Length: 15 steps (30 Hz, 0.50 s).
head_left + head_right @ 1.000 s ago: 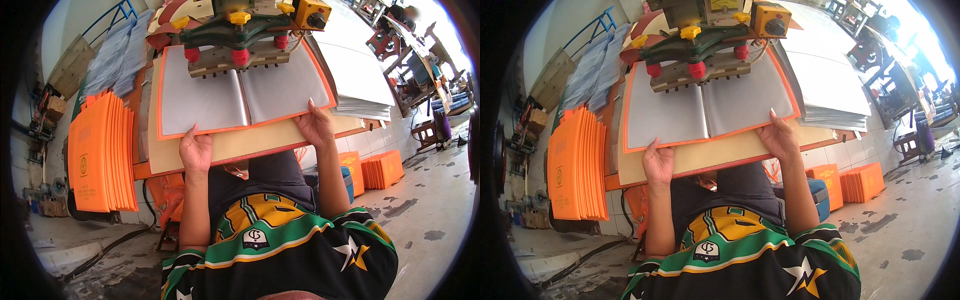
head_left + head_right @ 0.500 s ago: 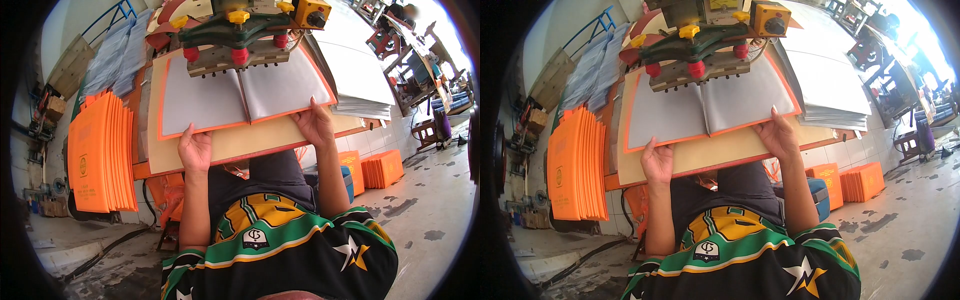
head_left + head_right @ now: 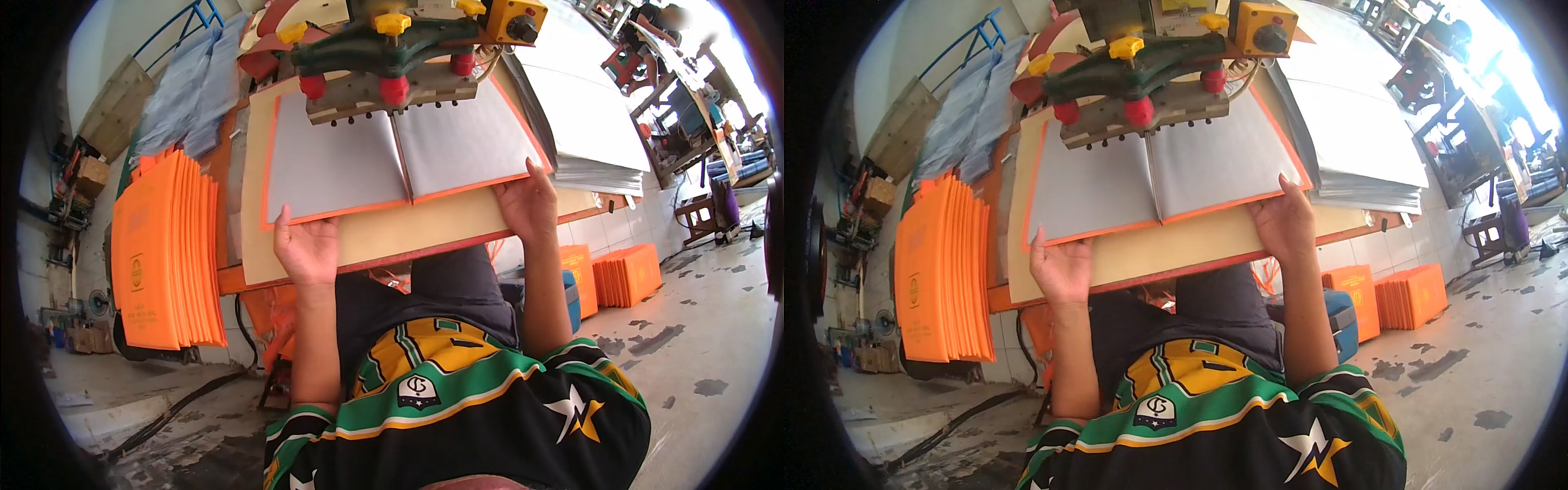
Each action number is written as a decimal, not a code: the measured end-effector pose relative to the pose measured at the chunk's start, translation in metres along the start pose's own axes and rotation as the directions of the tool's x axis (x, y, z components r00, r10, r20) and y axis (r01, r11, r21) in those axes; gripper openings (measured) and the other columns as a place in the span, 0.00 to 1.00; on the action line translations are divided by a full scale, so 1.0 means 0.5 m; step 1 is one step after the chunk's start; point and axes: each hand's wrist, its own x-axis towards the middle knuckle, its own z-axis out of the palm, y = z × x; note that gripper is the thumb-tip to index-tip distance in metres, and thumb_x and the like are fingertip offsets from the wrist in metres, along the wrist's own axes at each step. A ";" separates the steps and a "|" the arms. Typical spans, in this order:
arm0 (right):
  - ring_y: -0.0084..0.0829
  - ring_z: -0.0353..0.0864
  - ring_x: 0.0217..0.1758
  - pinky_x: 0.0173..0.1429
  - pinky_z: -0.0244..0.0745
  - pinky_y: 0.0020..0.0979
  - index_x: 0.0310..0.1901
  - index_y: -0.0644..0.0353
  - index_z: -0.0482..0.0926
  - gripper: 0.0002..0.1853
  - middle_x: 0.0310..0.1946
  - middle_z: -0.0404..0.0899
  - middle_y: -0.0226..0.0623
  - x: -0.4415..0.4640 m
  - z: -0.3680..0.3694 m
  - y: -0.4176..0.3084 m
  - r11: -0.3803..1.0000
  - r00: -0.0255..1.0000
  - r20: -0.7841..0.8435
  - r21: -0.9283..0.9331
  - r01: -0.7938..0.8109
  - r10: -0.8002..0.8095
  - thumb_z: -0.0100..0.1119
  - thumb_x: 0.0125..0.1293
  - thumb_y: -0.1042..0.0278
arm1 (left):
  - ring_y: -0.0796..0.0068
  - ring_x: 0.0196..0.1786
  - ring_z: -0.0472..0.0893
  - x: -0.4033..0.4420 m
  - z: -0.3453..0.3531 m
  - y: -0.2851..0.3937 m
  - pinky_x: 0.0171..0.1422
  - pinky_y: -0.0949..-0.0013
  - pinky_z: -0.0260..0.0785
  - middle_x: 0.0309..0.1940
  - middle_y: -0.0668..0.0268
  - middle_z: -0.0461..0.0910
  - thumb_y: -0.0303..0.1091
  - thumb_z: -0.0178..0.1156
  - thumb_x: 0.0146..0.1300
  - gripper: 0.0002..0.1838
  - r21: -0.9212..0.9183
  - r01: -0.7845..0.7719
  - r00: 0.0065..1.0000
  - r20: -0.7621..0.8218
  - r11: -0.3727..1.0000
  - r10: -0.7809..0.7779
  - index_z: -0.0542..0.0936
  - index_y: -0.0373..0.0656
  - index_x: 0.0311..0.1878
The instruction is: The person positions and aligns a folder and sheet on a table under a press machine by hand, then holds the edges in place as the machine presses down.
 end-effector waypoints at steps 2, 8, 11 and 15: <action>0.46 0.77 0.77 0.83 0.71 0.52 0.72 0.71 0.70 0.24 0.72 0.78 0.49 -0.009 -0.006 -0.013 0.993 0.997 -0.072 -0.115 0.019 -0.028 0.56 0.83 0.65 | 0.56 0.78 0.73 -0.004 0.001 0.026 0.83 0.41 0.67 0.76 0.55 0.76 0.38 0.60 0.80 0.28 0.057 -0.055 0.998 -0.026 0.997 0.056 0.70 0.38 0.78; 0.37 0.88 0.59 0.64 0.86 0.40 0.68 0.74 0.76 0.21 0.60 0.84 0.46 -0.027 0.024 -0.080 0.824 0.968 -0.181 -0.565 0.042 -0.173 0.57 0.84 0.65 | 0.68 0.64 0.82 0.003 -0.061 0.127 0.70 0.60 0.77 0.63 0.63 0.84 0.33 0.63 0.79 0.20 0.536 -0.117 0.976 -0.095 0.836 0.197 0.81 0.37 0.70; 0.26 0.86 0.47 0.52 0.83 0.31 0.63 0.73 0.82 0.21 0.48 0.87 0.38 -0.019 0.020 -0.110 0.550 0.967 -0.132 -0.835 0.010 -0.219 0.60 0.84 0.60 | 0.72 0.60 0.83 0.010 -0.047 0.180 0.65 0.63 0.76 0.58 0.65 0.86 0.35 0.65 0.80 0.23 0.849 -0.047 0.979 -0.064 0.526 0.192 0.80 0.36 0.72; 0.18 0.78 0.38 0.42 0.73 0.25 0.58 0.71 0.86 0.22 0.37 0.84 0.30 0.000 0.000 -0.121 0.193 0.955 -0.029 -0.981 0.030 -0.295 0.62 0.83 0.56 | 0.82 0.46 0.82 0.024 -0.025 0.187 0.45 0.75 0.75 0.56 0.65 0.87 0.43 0.65 0.82 0.24 0.958 -0.072 0.985 0.025 0.279 0.170 0.82 0.39 0.72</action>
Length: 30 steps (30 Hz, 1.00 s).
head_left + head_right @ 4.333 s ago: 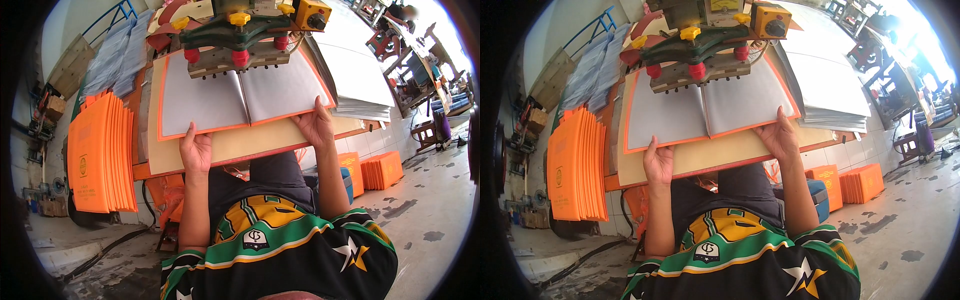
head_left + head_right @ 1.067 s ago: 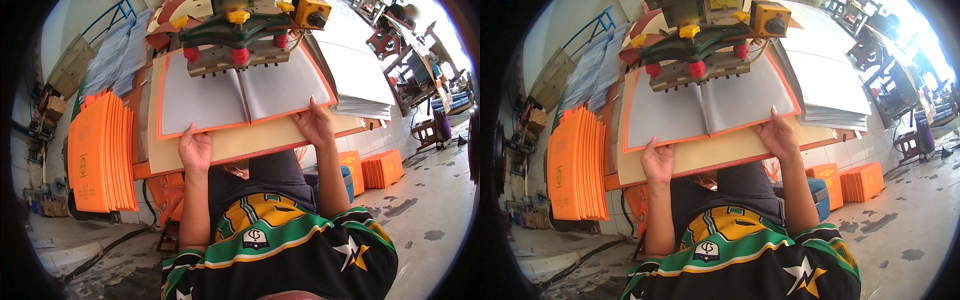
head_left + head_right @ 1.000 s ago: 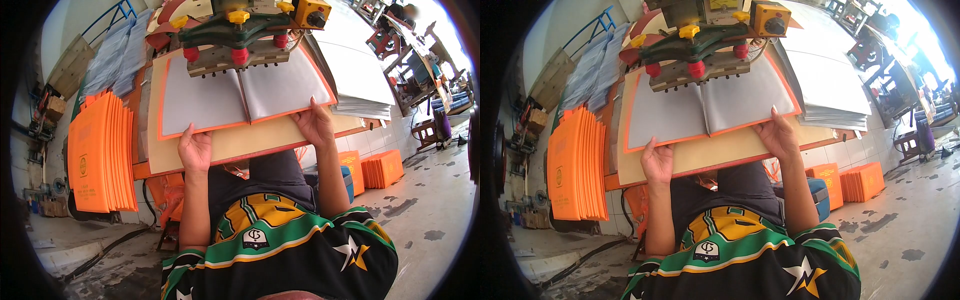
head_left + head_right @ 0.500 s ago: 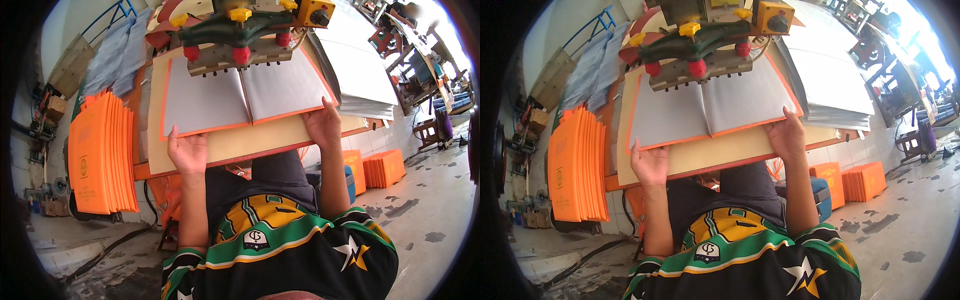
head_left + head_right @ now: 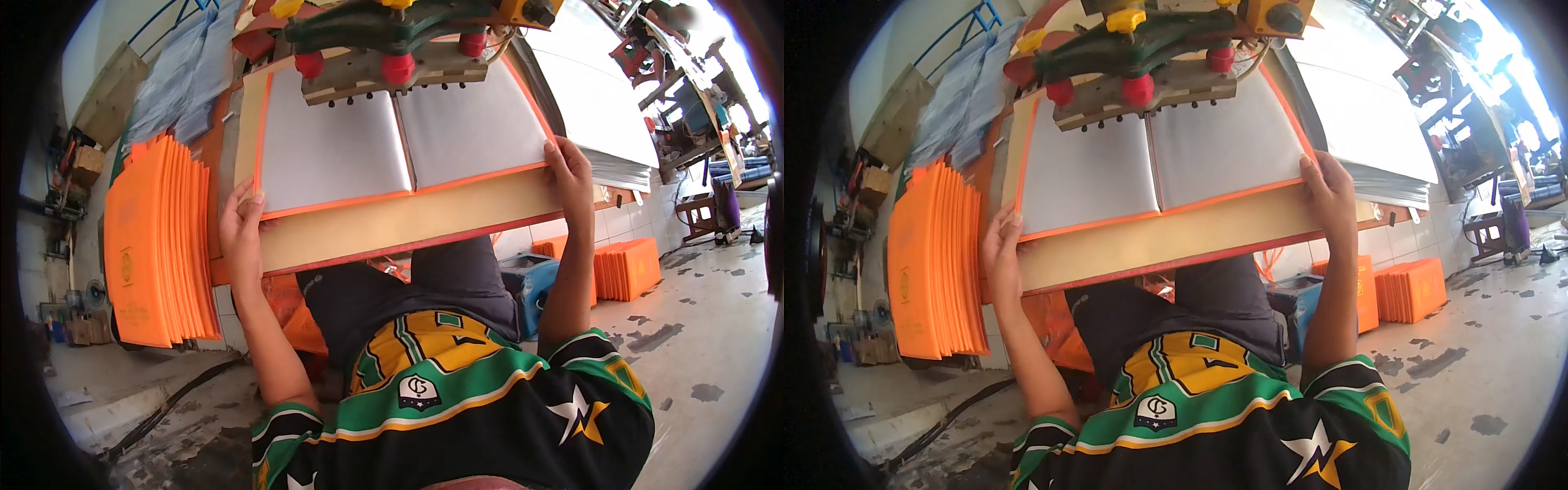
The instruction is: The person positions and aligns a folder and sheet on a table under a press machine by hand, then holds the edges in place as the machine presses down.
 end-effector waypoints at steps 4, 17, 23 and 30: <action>0.28 0.79 0.39 0.46 0.75 0.36 0.53 0.69 0.84 0.19 0.34 0.82 0.40 0.005 -0.003 0.022 0.924 0.995 -0.030 -0.375 0.081 -0.099 0.63 0.80 0.56 | 0.87 0.35 0.75 0.009 0.016 -0.013 0.34 0.77 0.66 0.48 0.69 0.85 0.46 0.66 0.82 0.25 0.327 0.039 0.998 -0.049 0.944 -0.025 0.83 0.39 0.71; 0.31 0.76 0.38 0.47 0.74 0.38 0.46 0.70 0.83 0.23 0.31 0.79 0.41 0.013 0.050 -0.007 0.898 0.986 -0.166 -0.437 -0.061 -0.014 0.60 0.84 0.51 | 0.78 0.47 0.86 0.022 0.050 -0.026 0.52 0.72 0.75 0.45 0.61 0.91 0.45 0.67 0.82 0.22 0.414 -0.014 0.985 -0.153 0.910 0.085 0.87 0.33 0.62; 0.29 0.81 0.44 0.54 0.77 0.33 0.54 0.69 0.86 0.22 0.39 0.86 0.41 0.007 0.053 0.000 0.908 0.974 -0.225 -0.401 -0.119 0.028 0.62 0.84 0.53 | 0.77 0.46 0.85 0.016 0.059 -0.020 0.52 0.71 0.76 0.45 0.60 0.90 0.44 0.67 0.82 0.21 0.486 -0.026 0.979 -0.165 0.873 0.122 0.87 0.32 0.60; 0.27 0.81 0.44 0.53 0.77 0.33 0.54 0.69 0.86 0.21 0.39 0.86 0.40 0.004 0.052 -0.006 0.926 0.975 -0.220 -0.365 -0.099 0.018 0.63 0.84 0.53 | 0.76 0.50 0.85 0.015 0.066 -0.009 0.57 0.69 0.77 0.49 0.58 0.91 0.41 0.67 0.82 0.20 0.437 -0.052 0.980 -0.149 0.898 0.129 0.86 0.31 0.61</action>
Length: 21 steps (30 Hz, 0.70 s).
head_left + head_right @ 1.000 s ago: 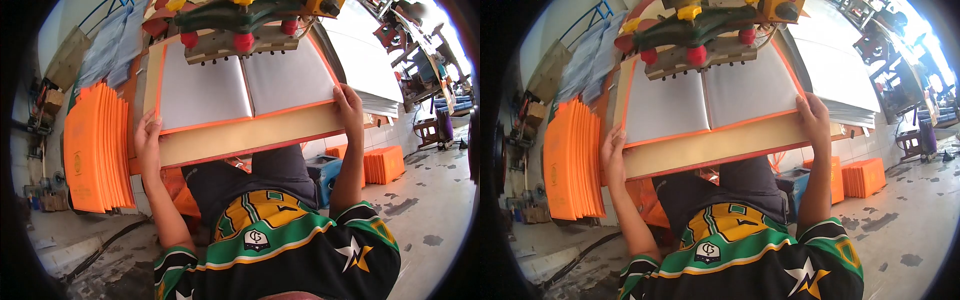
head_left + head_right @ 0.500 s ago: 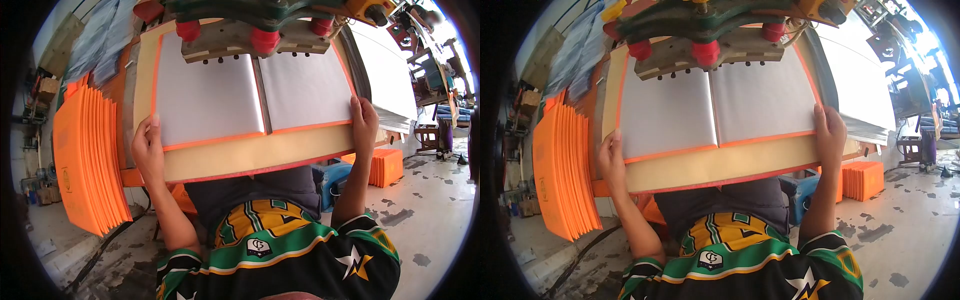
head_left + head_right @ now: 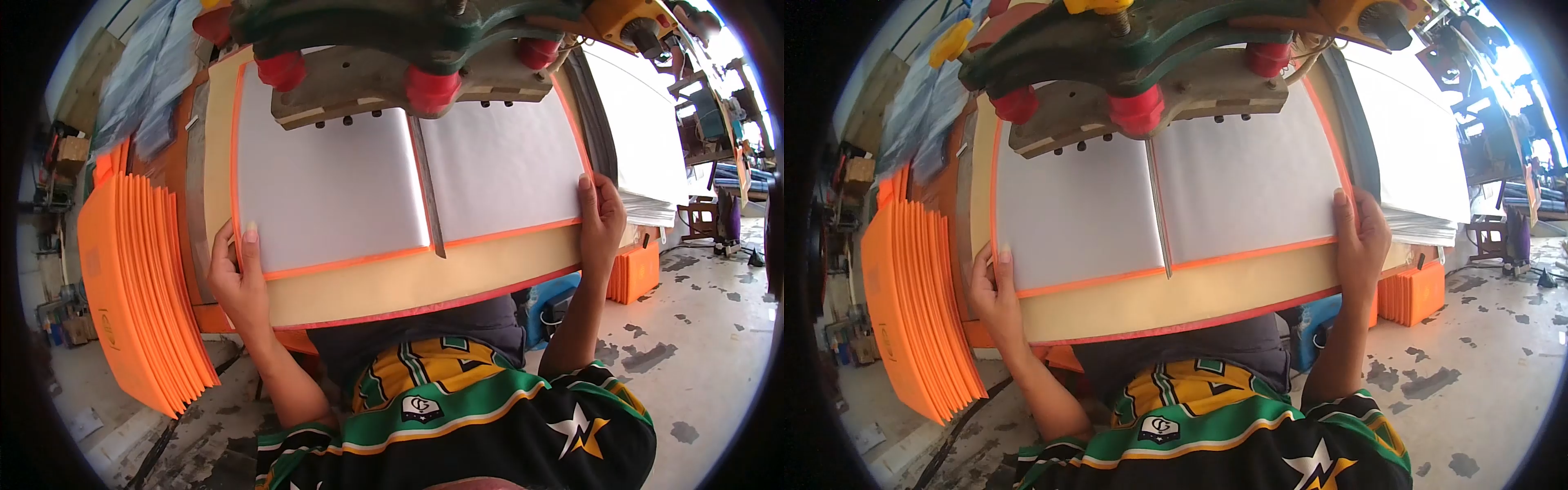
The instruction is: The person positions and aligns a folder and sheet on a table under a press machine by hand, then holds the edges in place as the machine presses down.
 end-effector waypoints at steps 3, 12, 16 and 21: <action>0.27 0.81 0.44 0.52 0.77 0.33 0.54 0.69 0.87 0.22 0.38 0.86 0.40 0.001 -0.002 0.007 1.000 1.000 0.000 -0.014 0.009 -0.009 0.63 0.83 0.53 | 0.76 0.49 0.85 -0.002 -0.005 0.005 0.56 0.69 0.78 0.48 0.58 0.91 0.40 0.67 0.82 0.20 0.125 -0.061 0.998 -0.007 0.990 0.062 0.85 0.31 0.61; 0.28 0.80 0.40 0.49 0.77 0.34 0.53 0.69 0.87 0.21 0.35 0.86 0.41 0.002 0.000 0.011 0.999 1.000 0.006 0.047 0.024 -0.024 0.64 0.83 0.53 | 0.77 0.43 0.86 -0.006 -0.002 -0.001 0.49 0.70 0.77 0.42 0.61 0.91 0.44 0.67 0.82 0.21 0.152 -0.055 0.998 -0.020 0.987 0.059 0.86 0.33 0.61; 0.32 0.81 0.38 0.48 0.77 0.36 0.52 0.69 0.87 0.22 0.34 0.85 0.46 0.005 0.000 0.013 0.999 0.999 -0.007 0.013 0.050 -0.050 0.65 0.81 0.52 | 0.77 0.43 0.86 -0.006 -0.007 -0.006 0.49 0.69 0.77 0.43 0.59 0.92 0.44 0.66 0.82 0.21 0.185 -0.047 0.999 -0.009 0.982 0.049 0.86 0.32 0.60; 0.52 0.87 0.41 0.50 0.78 0.46 0.52 0.68 0.87 0.24 0.38 0.87 0.55 0.013 0.007 0.034 0.988 0.989 -0.027 -0.043 0.147 -0.148 0.64 0.80 0.49 | 0.73 0.45 0.88 0.001 -0.003 -0.033 0.53 0.67 0.78 0.44 0.56 0.92 0.46 0.66 0.82 0.23 0.086 -0.071 0.997 -0.013 0.994 0.072 0.86 0.32 0.62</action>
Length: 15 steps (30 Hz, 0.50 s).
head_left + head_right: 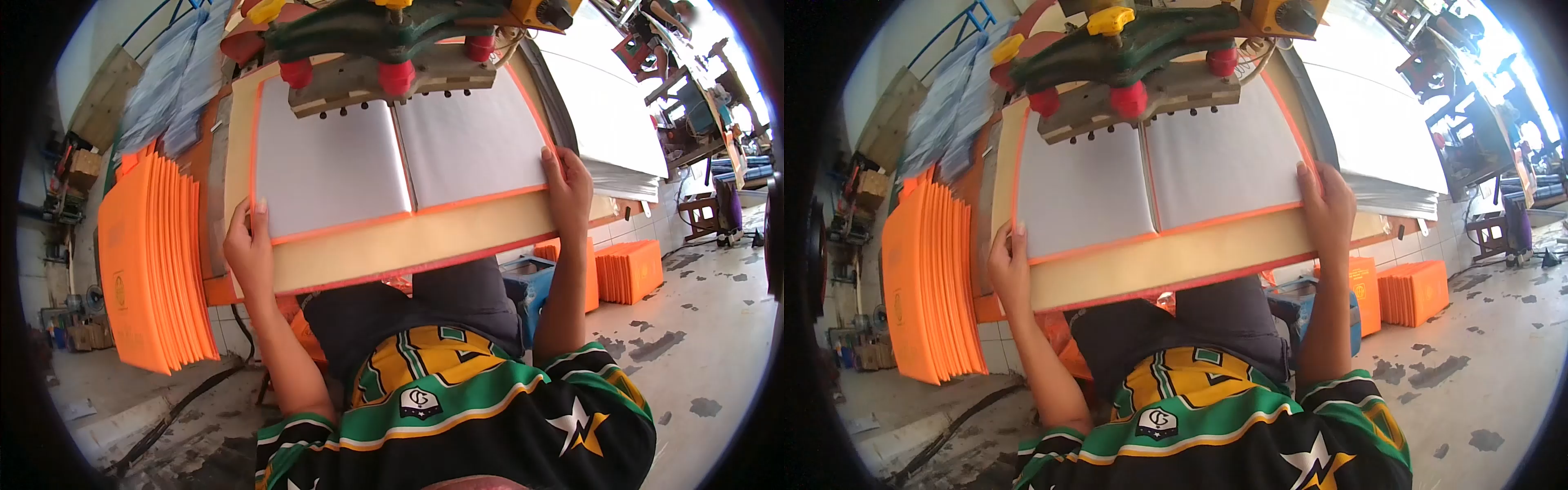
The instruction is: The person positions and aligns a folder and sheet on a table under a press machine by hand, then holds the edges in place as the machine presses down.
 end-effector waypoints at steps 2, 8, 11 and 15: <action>0.60 0.86 0.43 0.50 0.77 0.51 0.50 0.67 0.87 0.23 0.38 0.87 0.57 0.000 -0.004 -0.004 0.998 0.999 -0.005 -0.053 0.046 -0.046 0.64 0.80 0.48 | 0.71 0.46 0.88 0.001 0.006 -0.006 0.55 0.67 0.78 0.44 0.55 0.92 0.46 0.65 0.82 0.23 0.016 -0.024 0.999 -0.031 1.000 0.024 0.86 0.33 0.61; 0.62 0.85 0.43 0.48 0.76 0.51 0.48 0.67 0.86 0.23 0.36 0.85 0.58 -0.002 -0.005 -0.017 0.997 0.999 0.004 -0.056 0.052 -0.052 0.63 0.81 0.48 | 0.68 0.46 0.89 0.004 -0.001 -0.008 0.57 0.65 0.79 0.45 0.52 0.92 0.49 0.66 0.81 0.25 0.141 -0.095 0.995 -0.023 0.985 0.100 0.87 0.33 0.63; 0.60 0.85 0.42 0.48 0.76 0.50 0.49 0.67 0.86 0.23 0.37 0.85 0.58 0.001 -0.001 -0.007 0.996 0.999 0.011 -0.073 0.050 -0.049 0.63 0.80 0.48 | 0.69 0.47 0.90 0.007 -0.004 -0.008 0.56 0.66 0.79 0.45 0.54 0.93 0.50 0.66 0.81 0.25 0.046 0.007 1.000 0.023 0.999 -0.008 0.87 0.34 0.63; 0.54 0.85 0.41 0.49 0.77 0.47 0.51 0.66 0.87 0.23 0.37 0.86 0.55 -0.004 0.003 -0.008 1.000 1.000 0.005 -0.003 -0.004 0.004 0.64 0.80 0.48 | 0.70 0.47 0.90 0.006 -0.003 -0.005 0.55 0.66 0.79 0.45 0.55 0.93 0.49 0.66 0.81 0.25 0.107 -0.045 0.999 -0.011 0.993 0.047 0.87 0.34 0.62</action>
